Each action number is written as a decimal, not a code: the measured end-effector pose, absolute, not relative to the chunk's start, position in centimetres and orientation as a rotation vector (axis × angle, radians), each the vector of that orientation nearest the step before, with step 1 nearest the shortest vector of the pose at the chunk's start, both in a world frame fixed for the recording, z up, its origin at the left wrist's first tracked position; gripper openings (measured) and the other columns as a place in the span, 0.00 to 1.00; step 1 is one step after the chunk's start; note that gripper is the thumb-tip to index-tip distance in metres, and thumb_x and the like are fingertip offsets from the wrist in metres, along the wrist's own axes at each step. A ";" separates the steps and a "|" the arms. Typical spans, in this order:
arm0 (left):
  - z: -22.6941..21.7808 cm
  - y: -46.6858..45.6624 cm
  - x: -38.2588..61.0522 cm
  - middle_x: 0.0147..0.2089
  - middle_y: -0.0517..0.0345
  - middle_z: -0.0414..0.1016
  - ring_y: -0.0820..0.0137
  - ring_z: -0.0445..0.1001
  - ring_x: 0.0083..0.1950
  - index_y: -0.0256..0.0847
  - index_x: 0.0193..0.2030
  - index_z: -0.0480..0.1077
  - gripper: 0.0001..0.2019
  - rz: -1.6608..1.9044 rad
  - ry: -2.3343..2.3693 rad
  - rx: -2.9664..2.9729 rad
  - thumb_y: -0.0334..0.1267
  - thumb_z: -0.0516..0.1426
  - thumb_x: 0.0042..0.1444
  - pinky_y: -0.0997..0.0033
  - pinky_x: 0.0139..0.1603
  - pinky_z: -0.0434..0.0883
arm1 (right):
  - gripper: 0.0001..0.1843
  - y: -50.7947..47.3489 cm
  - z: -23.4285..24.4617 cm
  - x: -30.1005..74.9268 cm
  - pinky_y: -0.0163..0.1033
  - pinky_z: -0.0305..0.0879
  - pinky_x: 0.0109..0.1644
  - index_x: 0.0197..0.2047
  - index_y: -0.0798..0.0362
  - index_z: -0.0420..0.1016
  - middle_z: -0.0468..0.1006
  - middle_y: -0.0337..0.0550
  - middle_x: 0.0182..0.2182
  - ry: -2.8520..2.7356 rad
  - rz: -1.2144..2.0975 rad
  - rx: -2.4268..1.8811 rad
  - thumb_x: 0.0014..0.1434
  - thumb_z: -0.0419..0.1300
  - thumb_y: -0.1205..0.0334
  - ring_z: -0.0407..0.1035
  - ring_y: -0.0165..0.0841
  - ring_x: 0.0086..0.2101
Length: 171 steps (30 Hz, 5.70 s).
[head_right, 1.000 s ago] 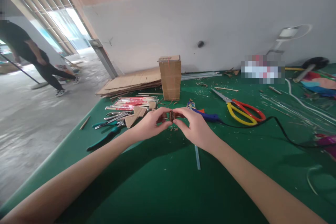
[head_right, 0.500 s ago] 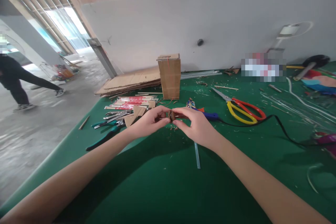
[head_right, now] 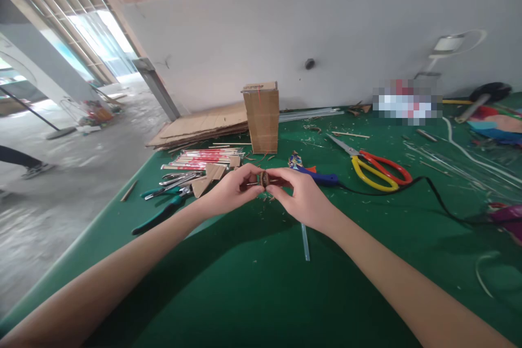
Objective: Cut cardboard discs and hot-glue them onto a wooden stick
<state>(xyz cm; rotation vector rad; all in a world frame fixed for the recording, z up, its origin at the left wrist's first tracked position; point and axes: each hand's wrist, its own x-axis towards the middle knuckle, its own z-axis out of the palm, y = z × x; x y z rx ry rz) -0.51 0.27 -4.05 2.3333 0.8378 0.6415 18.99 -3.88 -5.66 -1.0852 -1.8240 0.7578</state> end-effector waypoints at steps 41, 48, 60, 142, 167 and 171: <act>-4.3 1.0 -0.3 0.23 0.66 0.51 0.80 0.50 0.21 0.37 0.41 0.66 0.18 0.660 0.684 1.668 0.52 0.48 0.60 0.77 0.19 0.49 | 0.09 -4.4 -4.7 18.8 0.43 0.71 0.38 0.39 0.51 0.74 0.79 0.43 0.33 -1.779 0.619 -1.254 0.58 0.56 0.57 0.73 0.36 0.33; -4.7 0.8 -0.1 0.23 0.65 0.50 0.80 0.46 0.21 0.37 0.29 0.61 0.20 0.565 0.639 1.473 0.54 0.48 0.59 0.76 0.20 0.43 | 0.11 -4.6 -4.5 19.1 0.45 0.69 0.43 0.45 0.49 0.71 0.75 0.45 0.39 -1.880 0.408 -1.110 0.60 0.54 0.61 0.70 0.36 0.38; -4.8 1.2 -0.8 0.38 0.51 0.74 0.70 0.71 0.38 0.36 0.41 0.73 0.18 0.481 0.453 1.569 0.48 0.49 0.61 0.66 0.45 0.67 | 0.10 -4.8 -4.9 19.3 0.51 0.64 0.52 0.45 0.47 0.69 0.73 0.45 0.41 -2.003 0.217 -0.986 0.59 0.56 0.64 0.68 0.39 0.44; -4.6 0.6 0.0 0.44 0.54 0.76 0.68 0.77 0.45 0.47 0.53 0.63 0.14 0.593 0.532 0.973 0.32 0.52 0.61 0.74 0.34 0.77 | 0.17 -4.1 -6.1 19.3 0.47 0.72 0.41 0.51 0.50 0.67 0.73 0.47 0.43 -1.765 0.631 -1.113 0.58 0.57 0.57 0.71 0.38 0.42; -5.3 0.1 1.1 0.34 0.56 0.76 0.72 0.77 0.26 0.41 0.45 0.61 0.14 0.543 0.701 1.084 0.49 0.49 0.61 0.76 0.20 0.74 | 0.12 -3.5 -6.7 19.4 0.43 0.72 0.38 0.45 0.50 0.71 0.77 0.44 0.38 -1.653 0.918 -1.133 0.57 0.56 0.62 0.73 0.36 0.39; -5.1 -0.3 1.1 0.38 0.55 0.74 0.71 0.77 0.28 0.42 0.45 0.60 0.15 0.562 0.723 1.157 0.51 0.49 0.61 0.75 0.19 0.74 | 0.13 -3.6 -6.7 19.3 0.45 0.72 0.41 0.47 0.50 0.69 0.77 0.45 0.40 -1.674 0.930 -1.114 0.57 0.57 0.60 0.73 0.37 0.40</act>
